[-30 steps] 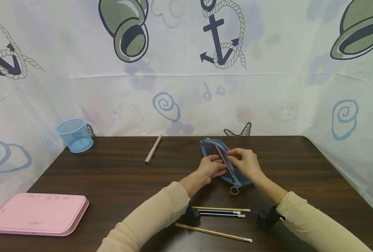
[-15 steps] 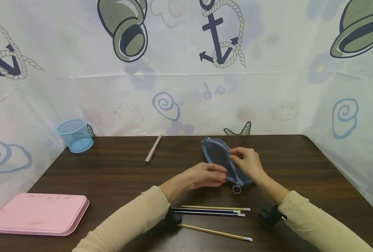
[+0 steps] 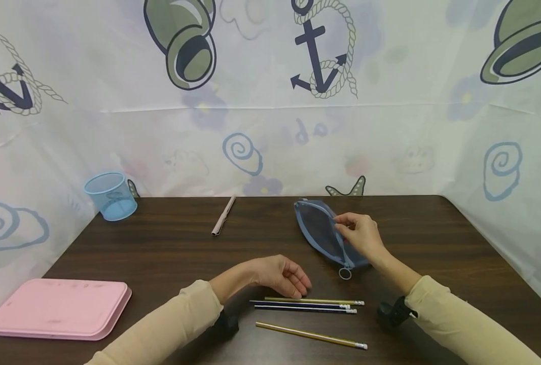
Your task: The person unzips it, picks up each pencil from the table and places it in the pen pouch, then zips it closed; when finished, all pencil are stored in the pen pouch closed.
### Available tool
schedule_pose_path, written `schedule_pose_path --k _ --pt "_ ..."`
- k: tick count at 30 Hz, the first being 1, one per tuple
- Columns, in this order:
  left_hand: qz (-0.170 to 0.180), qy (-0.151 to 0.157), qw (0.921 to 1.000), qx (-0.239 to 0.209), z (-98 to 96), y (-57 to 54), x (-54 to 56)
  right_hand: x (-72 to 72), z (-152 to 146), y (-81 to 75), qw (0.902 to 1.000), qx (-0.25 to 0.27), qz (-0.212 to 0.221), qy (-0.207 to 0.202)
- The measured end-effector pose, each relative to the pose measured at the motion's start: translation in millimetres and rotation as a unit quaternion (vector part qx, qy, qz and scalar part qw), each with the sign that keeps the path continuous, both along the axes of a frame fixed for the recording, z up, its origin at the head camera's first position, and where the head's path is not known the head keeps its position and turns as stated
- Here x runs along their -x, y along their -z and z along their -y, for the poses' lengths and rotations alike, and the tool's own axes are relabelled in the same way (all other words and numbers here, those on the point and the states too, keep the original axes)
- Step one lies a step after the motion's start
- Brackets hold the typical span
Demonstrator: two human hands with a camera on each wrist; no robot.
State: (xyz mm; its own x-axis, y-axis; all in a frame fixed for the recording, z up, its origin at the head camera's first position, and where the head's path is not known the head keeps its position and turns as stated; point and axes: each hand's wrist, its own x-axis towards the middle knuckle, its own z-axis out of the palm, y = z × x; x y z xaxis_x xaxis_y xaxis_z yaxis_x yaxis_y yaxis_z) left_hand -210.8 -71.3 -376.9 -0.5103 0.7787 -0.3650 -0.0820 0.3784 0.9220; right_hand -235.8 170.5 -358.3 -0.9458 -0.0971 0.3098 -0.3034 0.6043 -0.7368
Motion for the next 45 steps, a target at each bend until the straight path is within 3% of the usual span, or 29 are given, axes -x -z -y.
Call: schedule_pose_path --k 13,20,27,36,45 --pt "-0.071 0.046 0.9963 -0.010 0.2 0.0 -2.1 0.4 -1.4 0.8 1.0000 -0.006 -0.005 0.000" --pt "-0.112 0.049 0.9925 0.000 0.2 -1.1 -3.8 0.7 -1.4 0.3 1.0000 -0.006 -0.006 -0.002" --pt "-0.187 0.052 0.9805 0.033 -1.6 -5.0 -6.1 0.0 -1.4 -0.4 0.9999 -0.008 -0.008 0.000" --pt "-0.250 0.060 0.9646 0.058 -8.0 -6.8 -5.7 0.9 -3.0 -3.1 0.9999 -0.006 -0.007 0.008" --pt "-0.264 0.085 0.9583 0.070 -8.7 -6.6 -2.1 1.5 -4.7 -1.6 0.9999 -0.008 -0.007 0.012"
